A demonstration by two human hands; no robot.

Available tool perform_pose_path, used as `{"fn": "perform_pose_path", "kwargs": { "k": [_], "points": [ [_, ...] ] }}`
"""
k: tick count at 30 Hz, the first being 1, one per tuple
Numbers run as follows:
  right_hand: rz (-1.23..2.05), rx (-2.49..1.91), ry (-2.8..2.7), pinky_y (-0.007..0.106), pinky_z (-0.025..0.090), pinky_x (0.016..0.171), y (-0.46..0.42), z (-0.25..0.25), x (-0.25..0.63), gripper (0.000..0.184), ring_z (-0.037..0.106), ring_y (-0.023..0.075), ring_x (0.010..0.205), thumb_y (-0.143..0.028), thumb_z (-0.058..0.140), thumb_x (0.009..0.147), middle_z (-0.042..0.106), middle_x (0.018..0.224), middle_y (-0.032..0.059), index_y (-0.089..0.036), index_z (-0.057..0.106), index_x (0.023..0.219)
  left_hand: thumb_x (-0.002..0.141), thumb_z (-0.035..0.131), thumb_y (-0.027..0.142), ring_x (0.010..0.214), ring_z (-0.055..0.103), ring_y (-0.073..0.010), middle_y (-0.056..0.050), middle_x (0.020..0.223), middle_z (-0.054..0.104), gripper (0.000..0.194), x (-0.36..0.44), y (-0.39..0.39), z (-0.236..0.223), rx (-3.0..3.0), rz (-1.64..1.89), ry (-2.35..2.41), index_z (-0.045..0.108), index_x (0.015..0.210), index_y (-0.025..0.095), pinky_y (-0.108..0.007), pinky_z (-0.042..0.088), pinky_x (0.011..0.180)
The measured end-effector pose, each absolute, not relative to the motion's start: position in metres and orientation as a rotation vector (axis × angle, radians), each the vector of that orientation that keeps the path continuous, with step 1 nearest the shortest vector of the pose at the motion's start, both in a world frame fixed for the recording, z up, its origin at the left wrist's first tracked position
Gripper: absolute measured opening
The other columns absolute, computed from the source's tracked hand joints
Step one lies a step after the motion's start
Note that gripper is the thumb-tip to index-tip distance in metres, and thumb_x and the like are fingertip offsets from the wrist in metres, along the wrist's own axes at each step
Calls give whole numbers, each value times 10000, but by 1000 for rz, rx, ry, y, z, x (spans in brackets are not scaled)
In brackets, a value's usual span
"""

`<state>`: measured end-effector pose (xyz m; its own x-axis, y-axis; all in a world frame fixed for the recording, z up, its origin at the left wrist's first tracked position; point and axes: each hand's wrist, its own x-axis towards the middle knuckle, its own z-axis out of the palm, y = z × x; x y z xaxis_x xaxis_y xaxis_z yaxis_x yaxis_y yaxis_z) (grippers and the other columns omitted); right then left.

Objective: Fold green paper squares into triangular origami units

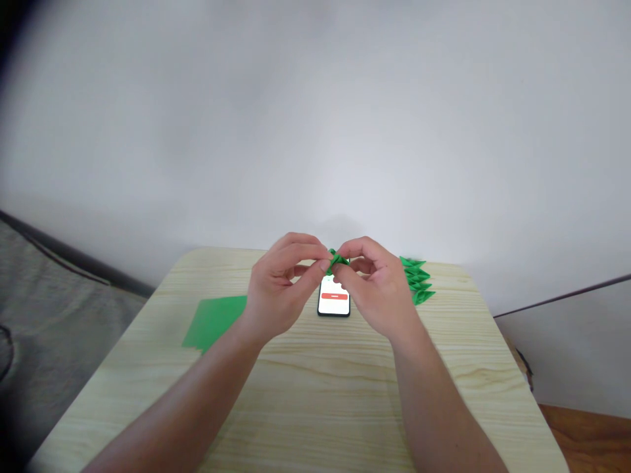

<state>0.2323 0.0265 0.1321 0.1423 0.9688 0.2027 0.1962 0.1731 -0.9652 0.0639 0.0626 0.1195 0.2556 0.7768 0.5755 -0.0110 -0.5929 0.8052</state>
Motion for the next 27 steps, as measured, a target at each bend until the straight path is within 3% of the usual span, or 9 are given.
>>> {"fn": "perform_pose_path", "kwargs": {
  "k": [5,11,17,22,27],
  "points": [
    [858,-1409,-1392,311,551,639,24,137,235,134,692,179,711,-315,764,856,714,761,-9,-245,707,955,950,659,154,933,676,-143,-60,1043,656,123,63,65,120,1870,1392,669,757,996,214,-254,655,743],
    [719,-1397,-1447,301,573,648,23,138,236,85,692,199,860,-297,776,831,721,948,30,-237,753,888,935,664,146,896,674,-133,-57,1034,666,127,61,66,122,1983,1378,637,766,984,204,-235,620,706],
    [668,-1329,-1387,284,539,626,25,135,237,43,645,175,816,-266,794,819,670,870,19,-236,762,812,925,685,200,954,693,-157,-58,1078,699,170,60,64,122,1783,1305,724,725,1090,209,-241,616,751],
    [669,-1296,-1291,291,517,612,26,136,237,78,625,154,730,-281,822,803,679,814,7,-225,768,805,946,650,243,812,670,-148,-41,903,728,106,60,68,119,1580,1290,837,731,930,178,-247,565,695],
    [684,-1311,-1251,304,540,640,26,138,236,62,642,160,741,-266,800,823,692,818,12,-211,773,830,893,707,200,852,679,-157,-28,890,738,46,61,67,120,1590,1270,797,747,902,179,-250,564,731]
  ]
}}
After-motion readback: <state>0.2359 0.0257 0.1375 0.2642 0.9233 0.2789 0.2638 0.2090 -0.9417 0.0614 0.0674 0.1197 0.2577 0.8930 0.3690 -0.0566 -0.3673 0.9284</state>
